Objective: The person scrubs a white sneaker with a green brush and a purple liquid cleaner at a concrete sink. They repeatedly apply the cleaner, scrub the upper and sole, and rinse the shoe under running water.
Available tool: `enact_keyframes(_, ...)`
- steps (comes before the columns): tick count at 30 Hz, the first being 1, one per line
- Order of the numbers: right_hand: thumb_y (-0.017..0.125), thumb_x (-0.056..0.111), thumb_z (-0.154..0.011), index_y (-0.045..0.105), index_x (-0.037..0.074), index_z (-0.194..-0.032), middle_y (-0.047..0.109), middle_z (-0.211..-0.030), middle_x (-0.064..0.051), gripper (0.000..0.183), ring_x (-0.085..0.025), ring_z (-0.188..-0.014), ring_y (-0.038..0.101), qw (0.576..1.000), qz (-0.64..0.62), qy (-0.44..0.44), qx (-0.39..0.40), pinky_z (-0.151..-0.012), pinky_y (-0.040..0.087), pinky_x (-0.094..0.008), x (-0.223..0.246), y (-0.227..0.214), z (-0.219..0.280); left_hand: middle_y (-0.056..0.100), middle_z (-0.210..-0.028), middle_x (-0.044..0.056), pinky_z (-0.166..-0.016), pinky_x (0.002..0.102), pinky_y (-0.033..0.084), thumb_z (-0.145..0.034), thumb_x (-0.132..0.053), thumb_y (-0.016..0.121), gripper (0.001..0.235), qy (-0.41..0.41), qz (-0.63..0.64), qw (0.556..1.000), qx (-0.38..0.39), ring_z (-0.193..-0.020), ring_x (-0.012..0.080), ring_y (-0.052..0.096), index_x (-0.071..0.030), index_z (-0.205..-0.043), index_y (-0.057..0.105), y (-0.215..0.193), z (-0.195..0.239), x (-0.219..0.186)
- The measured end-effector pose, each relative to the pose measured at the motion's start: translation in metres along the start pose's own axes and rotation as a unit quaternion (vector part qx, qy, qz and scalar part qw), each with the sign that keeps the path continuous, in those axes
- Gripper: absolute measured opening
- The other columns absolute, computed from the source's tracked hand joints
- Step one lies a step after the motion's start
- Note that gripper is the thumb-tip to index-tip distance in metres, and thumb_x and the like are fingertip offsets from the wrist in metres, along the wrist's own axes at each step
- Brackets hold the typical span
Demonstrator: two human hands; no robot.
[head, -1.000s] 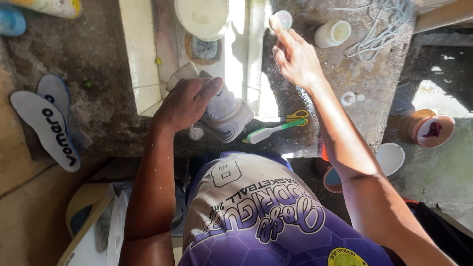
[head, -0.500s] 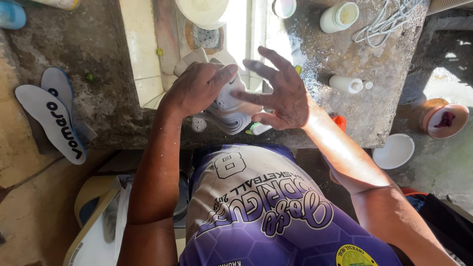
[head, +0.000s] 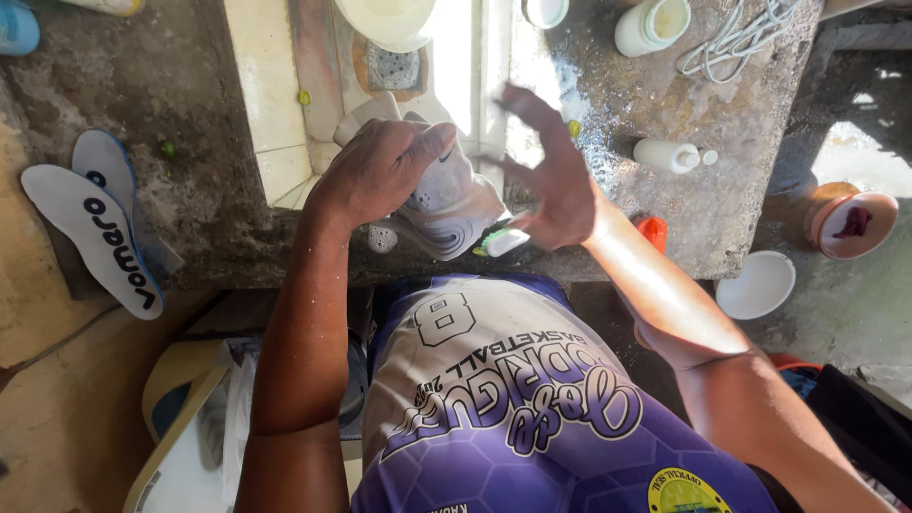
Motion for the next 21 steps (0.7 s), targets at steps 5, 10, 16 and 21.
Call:
enact_keyframes(5,0.055,0.040,-0.105,0.060,0.009,-0.141,0.046,-0.151,-0.021,0.048,-0.042,-0.145,0.043,0.937,0.096,0.334,-0.021,-0.118,0.044,-0.055,-0.105,-0.022,0.032,0.053,-0.066,0.021,-0.065,0.046,0.043,-0.111,-0.055,0.035,0.071,-0.010,-0.020,1.000,-0.015,-0.063,0.0273,0.050,0.004,-0.078,0.057,-0.004,0.011,0.012)
enact_keyframes(10,0.063,0.030,-0.112,0.061,0.002,-0.146,0.039,-0.154,-0.027,0.044,-0.050,-0.145,0.030,0.899,0.353,0.255,0.046,-0.118,0.031,-0.060,-0.172,-0.009,0.042,0.062,-0.076,0.019,-0.071,0.044,0.046,-0.110,-0.057,0.034,0.070,0.032,0.007,0.999,-0.035,-0.069,0.0250,0.058,0.004,-0.089,0.063,-0.011,0.013,-0.001)
enact_keyframes(16,0.064,0.037,-0.111,0.054,-0.002,-0.151,0.037,-0.153,-0.030,0.056,-0.053,-0.143,0.028,0.886,0.387,0.245,0.065,-0.118,0.027,-0.058,-0.219,0.013,0.042,0.065,-0.076,0.017,-0.070,0.044,0.048,-0.107,-0.055,0.035,0.067,-0.020,0.009,0.999,-0.029,-0.069,0.0257,0.062,0.001,-0.089,0.067,-0.012,0.015,0.009)
enact_keyframes(21,0.057,0.032,-0.114,0.052,-0.001,-0.151,0.032,-0.161,-0.031,0.050,-0.053,-0.148,0.030,0.914,0.302,0.268,0.042,-0.126,0.030,-0.056,-0.195,0.008,0.028,0.062,-0.073,0.017,-0.069,0.045,0.046,-0.109,-0.054,0.038,0.067,-0.006,-0.006,0.999,-0.035,-0.067,0.0239,0.057,0.004,-0.086,0.063,-0.015,0.010,0.006)
Point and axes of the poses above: each hand's wrist, its own z-axis away from the middle knuckle, its own y-axis out of the palm, x = y × z, the point moved 10 cm from there along -z, towards the middle knuckle
